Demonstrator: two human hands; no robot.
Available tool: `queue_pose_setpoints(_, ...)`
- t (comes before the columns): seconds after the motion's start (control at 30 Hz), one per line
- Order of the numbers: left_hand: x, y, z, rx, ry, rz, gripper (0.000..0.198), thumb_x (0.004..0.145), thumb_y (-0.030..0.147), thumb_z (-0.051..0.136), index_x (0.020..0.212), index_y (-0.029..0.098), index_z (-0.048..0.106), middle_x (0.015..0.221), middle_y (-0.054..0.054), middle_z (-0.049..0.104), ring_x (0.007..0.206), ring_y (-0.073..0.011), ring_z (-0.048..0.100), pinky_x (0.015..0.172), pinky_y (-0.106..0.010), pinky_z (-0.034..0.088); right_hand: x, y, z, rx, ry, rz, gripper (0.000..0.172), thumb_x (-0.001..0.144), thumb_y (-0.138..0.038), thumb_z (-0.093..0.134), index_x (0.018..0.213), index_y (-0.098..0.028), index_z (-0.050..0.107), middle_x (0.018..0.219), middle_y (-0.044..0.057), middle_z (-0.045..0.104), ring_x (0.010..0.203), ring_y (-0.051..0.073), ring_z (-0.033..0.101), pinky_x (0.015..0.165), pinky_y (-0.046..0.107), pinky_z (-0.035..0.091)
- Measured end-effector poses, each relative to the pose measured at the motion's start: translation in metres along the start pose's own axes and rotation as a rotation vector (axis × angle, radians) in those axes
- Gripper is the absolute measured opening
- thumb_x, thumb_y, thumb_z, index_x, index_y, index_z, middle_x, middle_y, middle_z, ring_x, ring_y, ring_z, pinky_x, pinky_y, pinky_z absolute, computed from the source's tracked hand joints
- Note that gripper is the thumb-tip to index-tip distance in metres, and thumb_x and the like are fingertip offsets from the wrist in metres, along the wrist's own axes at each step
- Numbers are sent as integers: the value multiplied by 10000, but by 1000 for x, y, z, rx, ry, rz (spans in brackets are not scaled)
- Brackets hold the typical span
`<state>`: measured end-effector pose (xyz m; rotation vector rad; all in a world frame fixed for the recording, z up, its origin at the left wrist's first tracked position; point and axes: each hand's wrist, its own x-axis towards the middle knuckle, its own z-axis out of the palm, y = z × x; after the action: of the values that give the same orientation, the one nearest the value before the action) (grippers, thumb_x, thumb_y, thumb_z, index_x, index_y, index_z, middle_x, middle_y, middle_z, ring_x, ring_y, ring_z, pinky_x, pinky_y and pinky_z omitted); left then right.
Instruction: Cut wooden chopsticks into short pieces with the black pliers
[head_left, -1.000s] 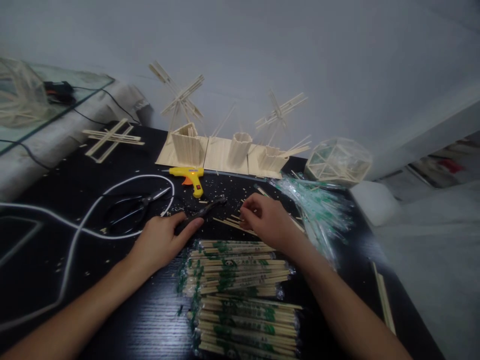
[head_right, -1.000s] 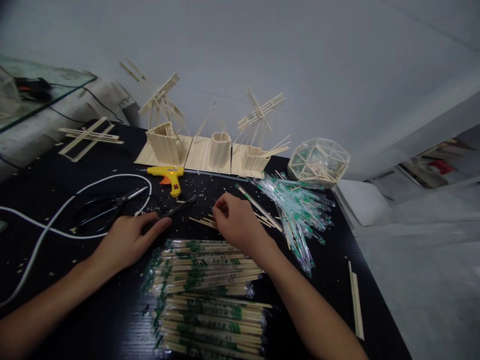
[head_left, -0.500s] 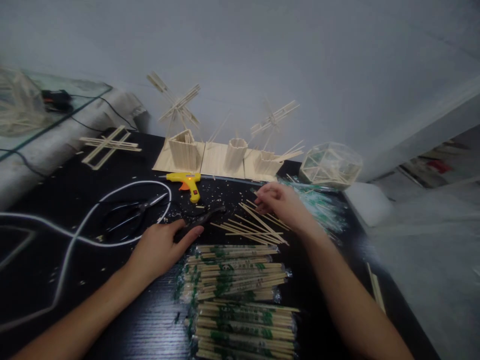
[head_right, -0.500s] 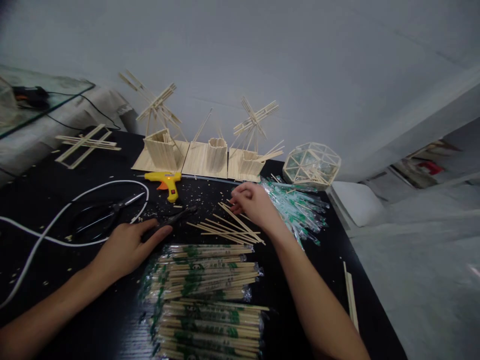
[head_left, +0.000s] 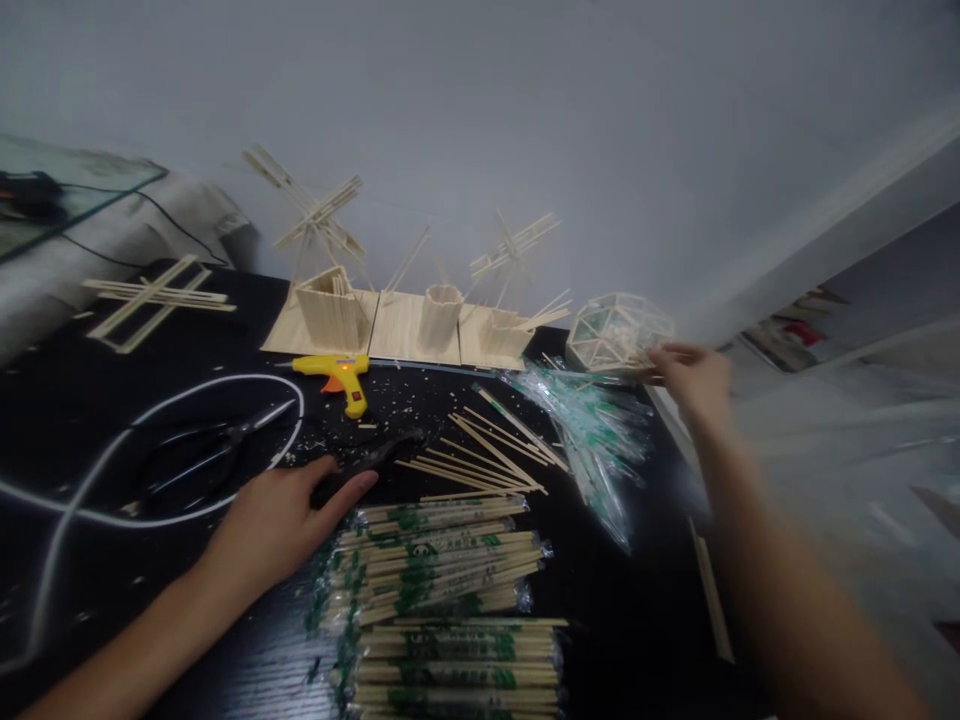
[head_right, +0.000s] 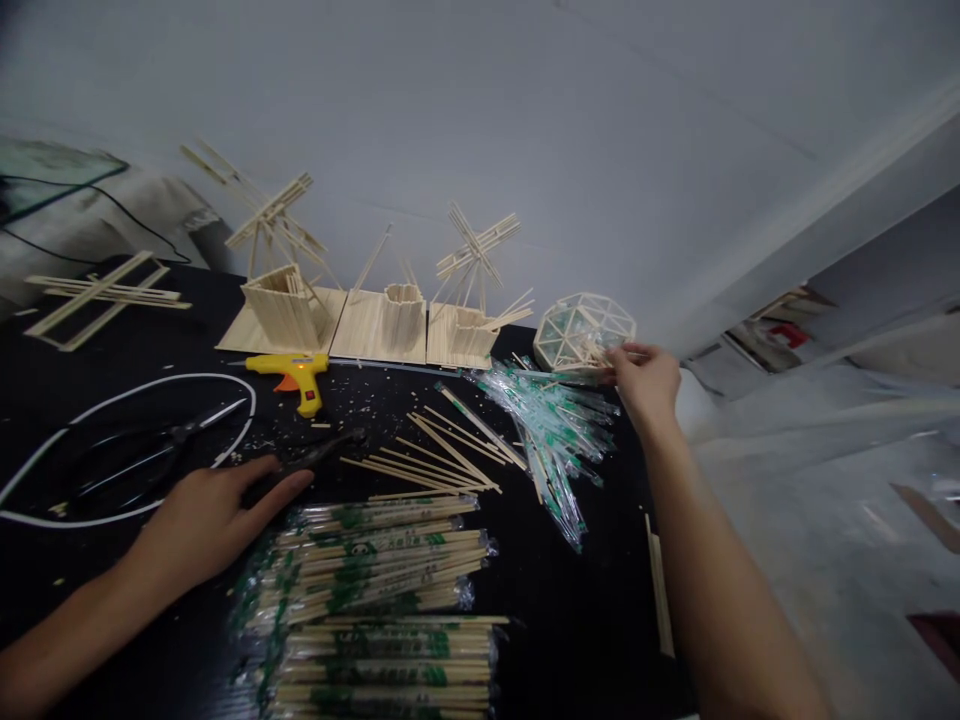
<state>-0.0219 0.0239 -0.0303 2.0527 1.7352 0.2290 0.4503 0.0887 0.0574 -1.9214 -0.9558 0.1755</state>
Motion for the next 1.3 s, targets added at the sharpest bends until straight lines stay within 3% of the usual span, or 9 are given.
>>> queue_pose_setpoints(0.2, 0, 0, 0, 35, -13, 1, 642, 887, 778, 305, 746, 234, 616, 606, -57, 659, 658, -295, 682, 651, -355, 426, -47, -16, 7, 38, -49, -38, 406, 788, -258, 721, 1165, -149, 619, 1088, 136, 713, 741, 211, 714, 574, 309, 568)
queue_pose_setpoints(0.37, -1, 0, -1, 11, -22, -4, 639, 891, 779, 323, 785, 228, 630, 583, -46, 636, 651, -285, 670, 645, -343, 413, -107, -22, 43, -184, -556, -329, 130, 841, -248, 686, 943, -169, 701, 910, 73, 755, 780, 201, 703, 763, 348, 557)
queue_pose_setpoints(0.47, -2, -1, -3, -31, -2, -11, 596, 895, 750, 367, 790, 229, 634, 594, -38, 646, 646, -270, 664, 641, -330, 403, -129, -19, 70, -416, -719, -443, 177, 858, -155, 674, 1033, -173, 688, 972, 83, 757, 844, 194, 704, 803, 322, 529)
queue_pose_setpoints(0.6, -6, -2, -6, -171, 55, 22, 495, 893, 678, 434, 825, 233, 639, 621, -9, 665, 588, -219, 633, 605, -300, 387, -137, -9, 92, -530, -713, -486, 238, 853, -69, 632, 1073, -145, 677, 989, 122, 744, 902, 231, 684, 830, 335, 493)
queue_pose_setpoints(0.77, -8, 3, -8, -290, 142, 36, 465, 802, 696, 581, 752, 233, 597, 569, 33, 596, 527, -173, 564, 561, -274, 374, -137, -5, 97, -582, -668, -532, 293, 875, -9, 504, 1105, -101, 661, 1057, 192, 704, 989, 277, 657, 892, 356, 474)
queue_pose_setpoints(0.9, -9, 5, -6, -350, 148, 34, 442, 842, 644, 574, 709, 223, 576, 538, 46, 540, 510, -148, 515, 541, -266, 360, -140, -27, 88, -562, -575, -582, 334, 919, -21, 412, 1178, -87, 612, 1144, 226, 625, 1087, 311, 600, 965, 399, 444)
queue_pose_setpoints(1.0, -10, 3, -6, -505, 167, 33, 419, 855, 619, 591, 776, 210, 638, 647, 27, 627, 615, -161, 572, 589, -266, 415, -157, -55, 80, -392, -457, -669, 257, 988, -124, 384, 1116, -136, 607, 1075, 181, 604, 1011, 301, 589, 912, 418, 463)
queue_pose_setpoints(1.17, -12, 6, -12, -792, 258, -14, 460, 798, 524, 695, 1123, 198, 714, 935, -20, 743, 844, -220, 661, 729, -303, 503, -217, -92, 76, -28, -798, -720, 149, 988, -143, 461, 979, -186, 604, 987, 97, 621, 906, 214, 604, 823, 337, 481)
queue_pose_setpoints(1.3, -14, 6, -10, -909, 269, -95, 386, 785, 504, 730, 999, 183, 752, 794, -10, 707, 699, -180, 621, 598, -279, 470, -249, -101, 78, 69, -1014, -642, 136, 999, -162, 488, 1010, -184, 622, 1004, 75, 654, 911, 187, 617, 798, 304, 468)
